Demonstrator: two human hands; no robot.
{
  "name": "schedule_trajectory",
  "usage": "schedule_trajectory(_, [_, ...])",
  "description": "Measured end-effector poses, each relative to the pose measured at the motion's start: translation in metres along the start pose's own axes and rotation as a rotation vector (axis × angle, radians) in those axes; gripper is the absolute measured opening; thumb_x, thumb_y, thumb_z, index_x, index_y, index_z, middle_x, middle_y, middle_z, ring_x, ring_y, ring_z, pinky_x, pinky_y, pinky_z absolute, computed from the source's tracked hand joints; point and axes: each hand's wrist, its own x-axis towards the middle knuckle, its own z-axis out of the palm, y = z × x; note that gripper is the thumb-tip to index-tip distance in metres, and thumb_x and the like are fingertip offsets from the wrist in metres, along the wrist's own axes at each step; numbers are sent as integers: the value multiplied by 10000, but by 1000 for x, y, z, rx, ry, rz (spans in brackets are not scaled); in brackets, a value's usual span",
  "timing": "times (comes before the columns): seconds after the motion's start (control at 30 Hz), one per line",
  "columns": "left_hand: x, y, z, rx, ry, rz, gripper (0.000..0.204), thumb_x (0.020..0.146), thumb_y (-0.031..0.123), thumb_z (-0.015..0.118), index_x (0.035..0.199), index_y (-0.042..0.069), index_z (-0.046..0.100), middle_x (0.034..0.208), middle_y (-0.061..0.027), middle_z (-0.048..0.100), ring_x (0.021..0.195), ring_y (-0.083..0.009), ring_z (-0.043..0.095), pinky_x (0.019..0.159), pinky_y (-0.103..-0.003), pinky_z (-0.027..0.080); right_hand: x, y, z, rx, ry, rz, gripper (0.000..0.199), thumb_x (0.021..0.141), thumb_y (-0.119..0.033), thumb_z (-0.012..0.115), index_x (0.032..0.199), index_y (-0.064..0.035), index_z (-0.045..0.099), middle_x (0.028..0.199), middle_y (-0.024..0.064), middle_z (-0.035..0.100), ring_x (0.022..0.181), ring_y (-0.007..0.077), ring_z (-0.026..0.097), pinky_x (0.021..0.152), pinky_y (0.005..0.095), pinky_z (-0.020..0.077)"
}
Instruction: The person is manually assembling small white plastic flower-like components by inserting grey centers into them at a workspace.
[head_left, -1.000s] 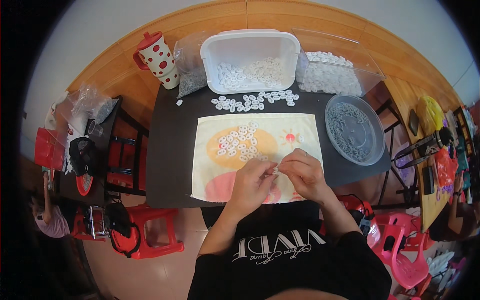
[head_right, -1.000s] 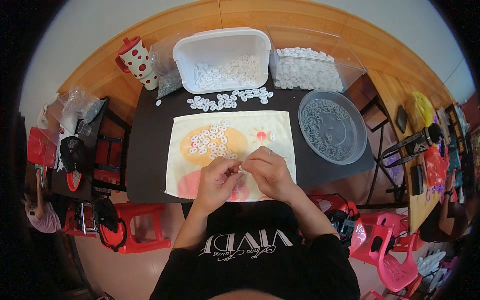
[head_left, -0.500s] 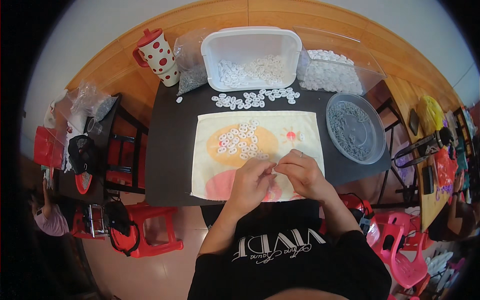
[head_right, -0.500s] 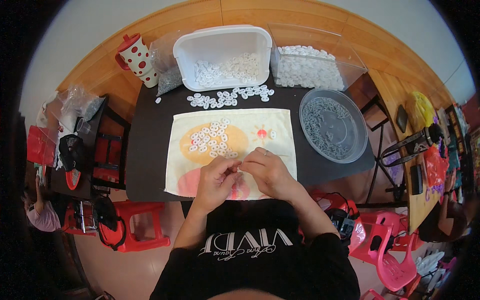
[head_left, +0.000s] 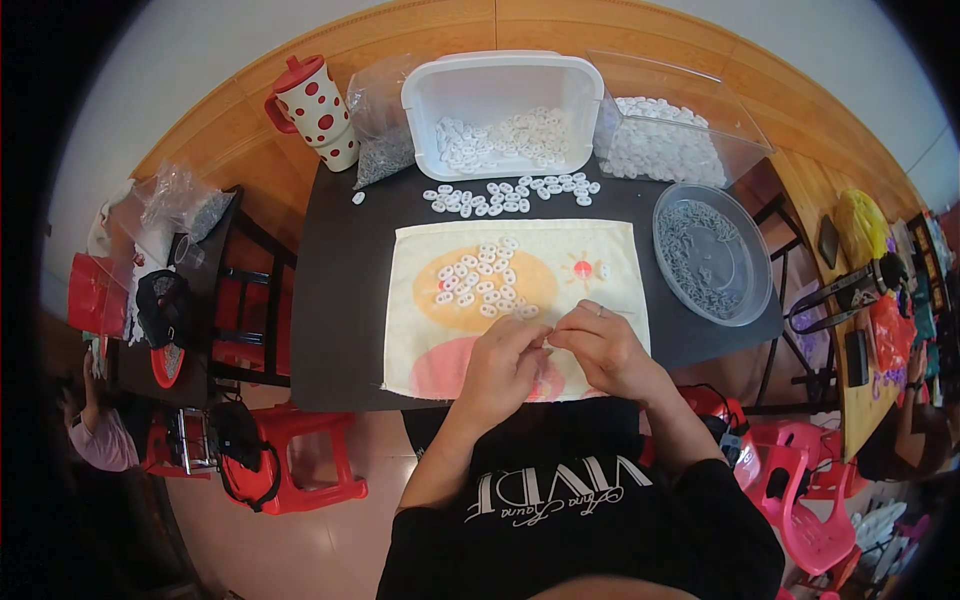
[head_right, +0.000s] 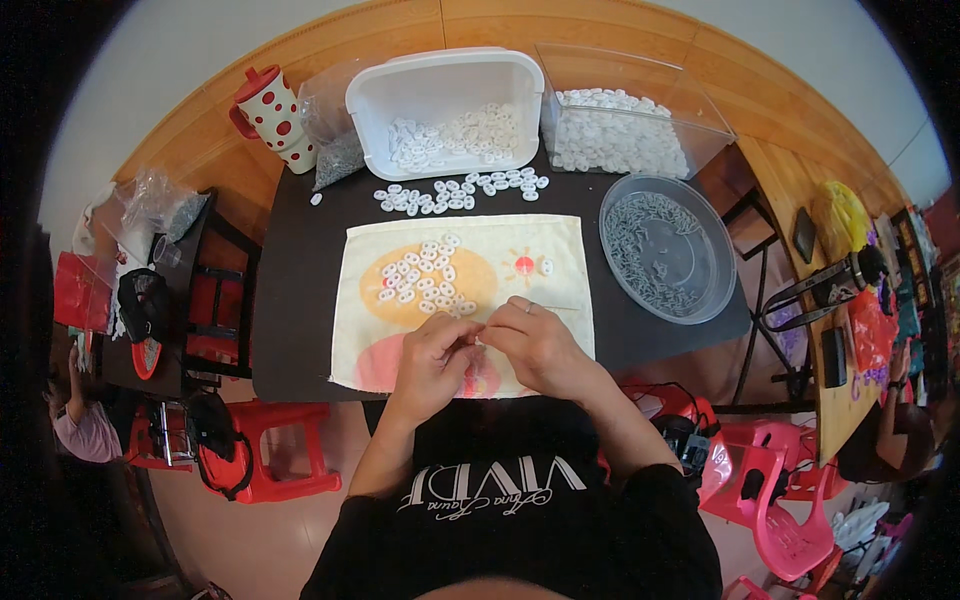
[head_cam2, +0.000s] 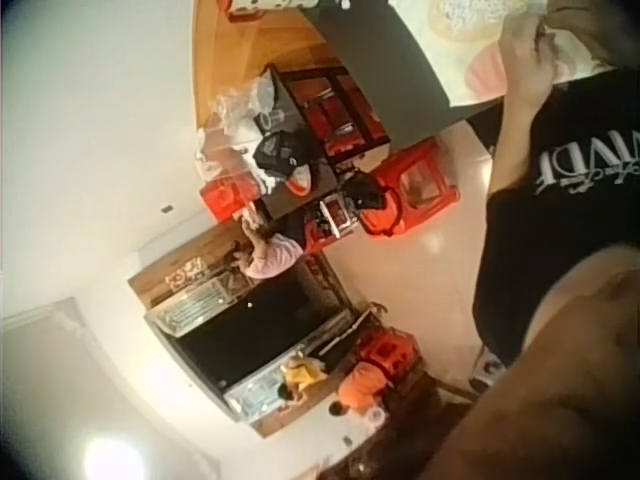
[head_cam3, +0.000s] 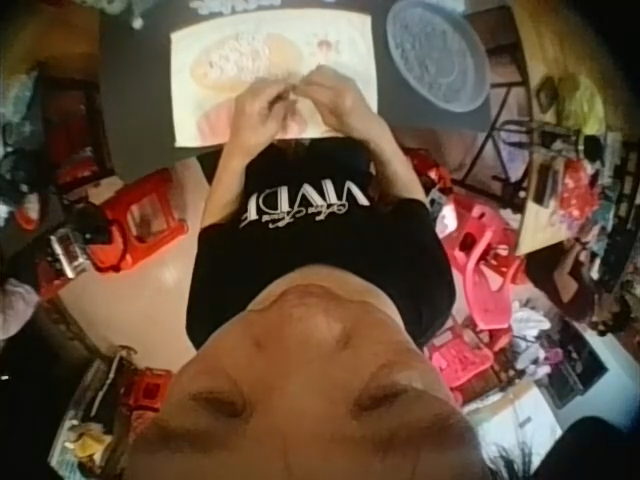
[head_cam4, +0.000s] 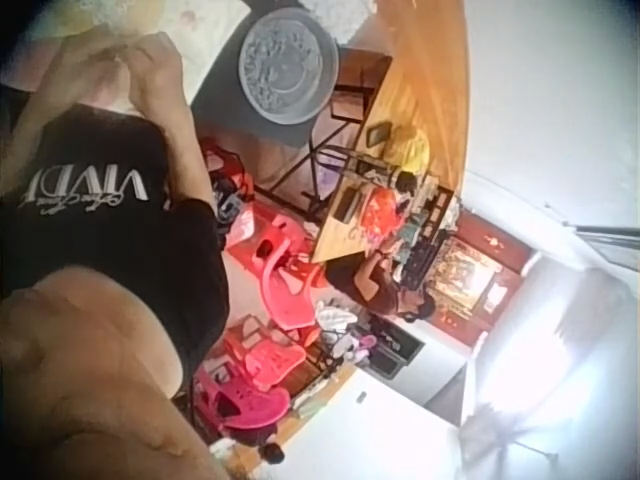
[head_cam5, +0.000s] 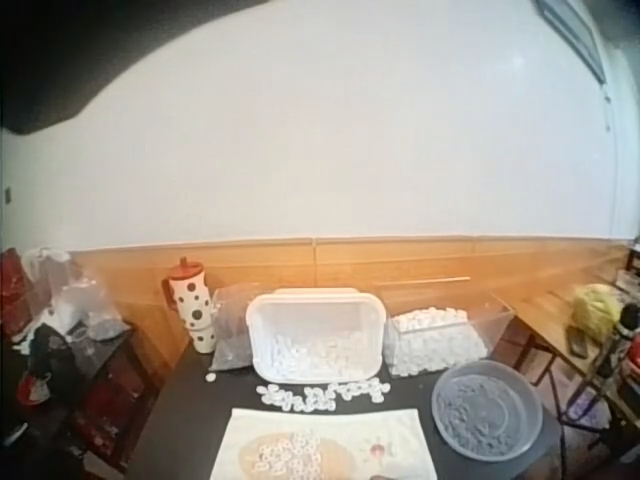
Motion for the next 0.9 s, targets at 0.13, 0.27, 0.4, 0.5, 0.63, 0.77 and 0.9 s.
schedule_trajectory(0.13, [-1,-7,5,150,63,145,292,717,-113,648,987,-5,676,822,-125,649,804,-313,595,706,-381,497,-10,5,12,22,13,46,224,714,94,632,913,1,678,892,99,635,777,288,600,654,366,486])
schedule_trajectory(0.27, [-3,1,5,324,40,196,312,704,-84,637,1009,-15,657,863,-142,636,878,-362,564,735,-419,482,-9,4,12,27,17,45,211,726,93,633,910,-1,676,886,95,634,772,282,601,642,364,472])
schedule_trajectory(0.4, [-1,-3,2,254,71,175,291,700,-96,640,978,-15,661,859,-143,633,889,-368,555,743,-426,483,-9,5,14,-34,1,40,223,716,89,636,911,-11,679,883,82,633,783,268,601,631,361,440])
schedule_trajectory(0.5, [0,-7,-3,176,64,147,281,697,-105,637,963,-17,664,850,-149,631,880,-371,563,749,-431,485,-9,6,15,-35,9,35,234,707,85,639,915,-14,681,886,78,634,787,262,600,628,360,429])
schedule_trajectory(0.63, [-3,-11,-5,158,45,118,264,700,-112,632,945,-20,669,843,-157,633,867,-370,575,750,-433,488,-4,0,13,-72,-18,6,241,693,90,643,910,-7,685,881,85,637,771,267,605,619,360,447])
schedule_trajectory(0.77, [-4,-8,-5,165,57,159,252,698,-116,634,927,-17,674,844,-157,634,860,-363,575,739,-425,490,-7,1,17,-52,-12,13,237,692,101,640,904,4,688,879,98,649,760,277,616,620,363,479])
schedule_trajectory(0.9, [-6,-9,-4,167,64,188,250,694,-118,640,920,-19,677,840,-153,632,852,-357,575,721,-421,491,-10,-1,18,-14,6,41,242,697,115,634,910,14,690,886,116,662,762,290,629,635,369,506])
